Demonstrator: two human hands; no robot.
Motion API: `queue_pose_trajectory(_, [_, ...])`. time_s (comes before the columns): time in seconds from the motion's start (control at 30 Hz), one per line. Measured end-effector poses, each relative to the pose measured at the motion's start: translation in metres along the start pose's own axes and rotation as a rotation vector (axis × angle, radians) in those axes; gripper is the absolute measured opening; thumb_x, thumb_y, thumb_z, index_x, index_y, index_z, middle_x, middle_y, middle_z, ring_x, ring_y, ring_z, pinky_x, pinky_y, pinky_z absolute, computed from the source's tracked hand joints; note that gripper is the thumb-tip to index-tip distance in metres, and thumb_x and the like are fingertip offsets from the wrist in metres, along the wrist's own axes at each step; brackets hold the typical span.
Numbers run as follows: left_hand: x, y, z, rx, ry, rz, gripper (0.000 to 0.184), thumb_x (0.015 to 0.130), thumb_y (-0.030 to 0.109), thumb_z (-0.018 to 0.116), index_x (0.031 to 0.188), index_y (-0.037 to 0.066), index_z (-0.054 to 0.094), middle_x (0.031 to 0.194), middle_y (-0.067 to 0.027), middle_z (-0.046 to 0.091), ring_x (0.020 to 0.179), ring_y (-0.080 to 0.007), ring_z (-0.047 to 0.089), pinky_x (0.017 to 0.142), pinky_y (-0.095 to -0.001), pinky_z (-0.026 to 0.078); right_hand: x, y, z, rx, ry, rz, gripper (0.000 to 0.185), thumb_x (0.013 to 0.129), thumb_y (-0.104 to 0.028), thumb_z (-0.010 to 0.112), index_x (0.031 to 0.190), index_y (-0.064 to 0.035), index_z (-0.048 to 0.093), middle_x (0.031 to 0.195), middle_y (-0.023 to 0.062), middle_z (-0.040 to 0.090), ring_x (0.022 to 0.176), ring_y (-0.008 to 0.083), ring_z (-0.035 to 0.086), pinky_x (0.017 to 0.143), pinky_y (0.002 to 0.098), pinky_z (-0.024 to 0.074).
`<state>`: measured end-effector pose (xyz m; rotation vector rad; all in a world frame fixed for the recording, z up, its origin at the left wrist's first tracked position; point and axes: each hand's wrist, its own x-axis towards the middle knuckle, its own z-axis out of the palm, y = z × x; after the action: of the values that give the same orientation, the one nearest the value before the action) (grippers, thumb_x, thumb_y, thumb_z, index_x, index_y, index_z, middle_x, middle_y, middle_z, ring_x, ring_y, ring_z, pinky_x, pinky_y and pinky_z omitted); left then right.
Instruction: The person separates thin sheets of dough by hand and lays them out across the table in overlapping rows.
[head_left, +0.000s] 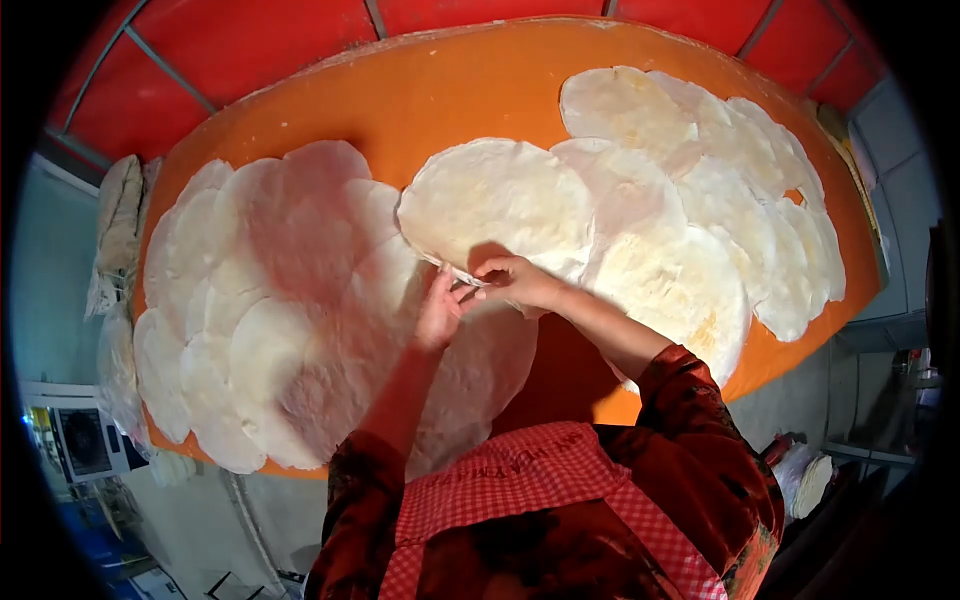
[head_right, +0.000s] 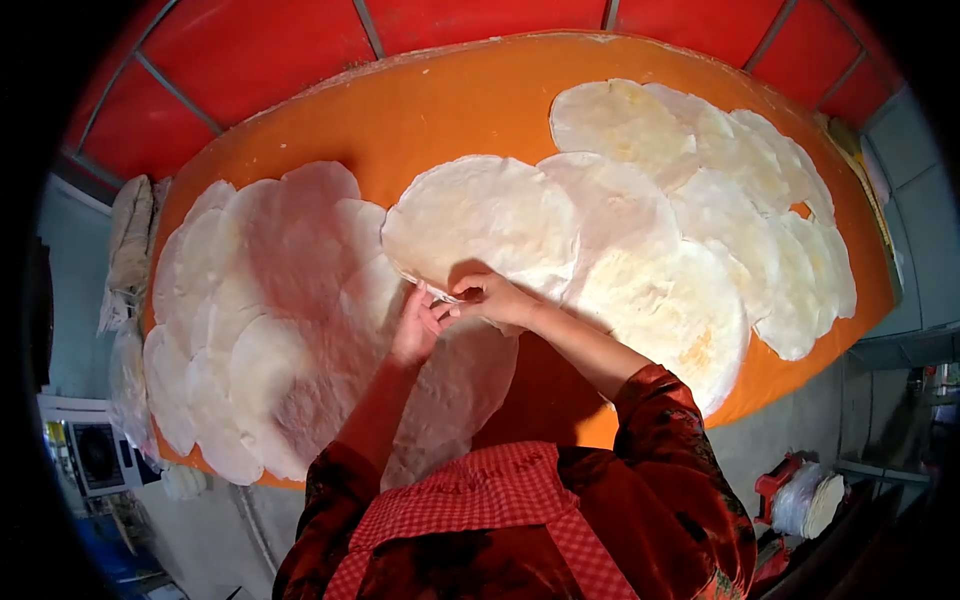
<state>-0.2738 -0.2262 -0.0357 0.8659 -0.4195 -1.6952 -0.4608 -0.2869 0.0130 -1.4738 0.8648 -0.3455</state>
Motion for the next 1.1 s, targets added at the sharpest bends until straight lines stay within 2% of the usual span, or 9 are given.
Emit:
queue_pose_trajectory(0.27, [-0.003, 0.009, 0.011, -0.008, -0.014, 0.092, 0.043, 0.097, 0.032, 0.048, 0.135, 0.013, 0.039, 0.125, -0.0043, 0.054, 0.108, -0.0212, 0.057, 0.087, -0.0366, 0.049, 0.007, 0.009, 0.007, -0.161, 0.145, -0.116, 0.052, 0.08, -0.033, 0.072, 0.118, -0.0012, 0.057, 0.114, 0.015, 0.06, 0.112, 0.0242, 0.054, 0.097, 0.0329, 0.0414])
queue_pose_trajectory(0.37, [0.002, 0.008, -0.002, -0.095, -0.05, 0.01, 0.048, 0.095, 0.023, 0.052, 0.139, 0.016, 0.034, 0.131, -0.0043, 0.049, 0.109, -0.0193, 0.056, 0.085, -0.0382, 0.051, 0.006, 0.007, 0.012, -0.51, 0.209, -0.259, 0.049, 0.081, -0.034, 0.069, 0.118, -0.0033, 0.057, 0.111, 0.017, 0.06, 0.111, 0.0232, 0.055, 0.095, 0.033, 0.0422])
queue_pose_trajectory(0.47, [-0.001, 0.011, 0.001, -0.067, -0.059, 0.025, 0.05, 0.096, 0.023, 0.052, 0.141, 0.016, 0.032, 0.13, -0.0043, 0.05, 0.11, -0.0198, 0.056, 0.086, -0.0384, 0.05, 0.006, 0.005, 0.017, -0.585, 0.243, -0.405, 0.045, 0.082, -0.03, 0.069, 0.117, -0.0055, 0.057, 0.105, 0.018, 0.062, 0.102, 0.0253, 0.06, 0.089, 0.0328, 0.0458])
queue_pose_trajectory(0.57, [-0.002, 0.011, 0.001, -0.095, -0.059, 0.025, 0.049, 0.096, 0.023, 0.051, 0.141, 0.015, 0.031, 0.127, -0.0056, 0.052, 0.111, -0.0206, 0.056, 0.087, -0.0388, 0.05, -0.003, -0.015, 0.015, -0.174, 0.157, -0.126, 0.036, 0.081, -0.026, 0.07, 0.109, -0.0052, 0.058, 0.097, 0.0171, 0.064, 0.088, 0.0297, 0.061, 0.081, 0.0337, 0.0487])
queue_pose_trajectory(0.67, [-0.005, 0.015, 0.008, -0.107, -0.072, 0.015, 0.048, 0.095, 0.019, 0.05, 0.139, 0.013, 0.032, 0.124, -0.0077, 0.054, 0.112, -0.0215, 0.056, 0.086, -0.0394, 0.051, 0.001, -0.002, 0.013, -0.17, 0.183, -0.137, 0.027, 0.081, -0.019, 0.068, 0.099, -0.0032, 0.057, 0.084, 0.0158, 0.062, 0.073, 0.0306, 0.059, 0.071, 0.0335, 0.0498])
queue_pose_trajectory(0.87, [0.004, 0.001, -0.011, -0.012, -0.122, 0.205, 0.043, 0.089, 0.011, 0.055, 0.13, 0.008, 0.041, 0.12, -0.0106, 0.056, 0.101, -0.0238, 0.061, 0.085, -0.0393, 0.051, -0.002, -0.002, 0.021, -0.499, 0.573, -0.433, 0.013, 0.078, -0.009, 0.063, 0.09, -0.006, 0.059, 0.076, 0.0159, 0.061, 0.069, 0.0341, 0.062, 0.062, 0.0392, 0.0501])
queue_pose_trajectory(0.97, [0.004, -0.003, -0.008, 0.052, 0.166, 0.175, 0.035, 0.088, 0.011, 0.057, 0.122, 0.005, 0.049, 0.114, -0.0097, 0.06, 0.091, -0.0214, 0.062, 0.081, -0.0344, 0.051, -0.001, -0.012, 0.023, -0.508, 0.593, -0.423, 0.01, 0.076, -0.009, 0.063, 0.086, -0.0076, 0.06, 0.077, 0.0162, 0.062, 0.071, 0.037, 0.062, 0.062, 0.0438, 0.05])
queue_pose_trajectory(1.07, [0.017, -0.01, -0.021, 0.202, 0.39, 0.123, 0.025, 0.088, 0.011, 0.06, 0.112, 0.003, 0.056, 0.104, -0.0075, 0.063, 0.086, -0.0175, 0.06, 0.076, -0.0308, 0.049, 0.008, 0.004, 0.016, -0.706, 0.407, -0.274, 0.026, 0.077, -0.006, 0.064, 0.103, -0.0053, 0.064, 0.087, 0.0159, 0.065, 0.072, 0.0354, 0.063, 0.064, 0.0394, 0.0516])
queue_pose_trajectory(1.1, [0.02, -0.016, -0.02, 0.171, 0.461, 0.167, 0.019, 0.089, 0.011, 0.06, 0.106, 0.002, 0.06, 0.095, -0.0056, 0.065, 0.082, -0.0144, 0.059, 0.074, -0.0292, 0.047, 0.015, 0.012, 0.007, -0.687, 0.48, -0.333, 0.035, 0.078, -0.003, 0.062, 0.113, -0.008, 0.063, 0.083, 0.0158, 0.066, 0.068, 0.0284, 0.065, 0.063, 0.0379, 0.0507])
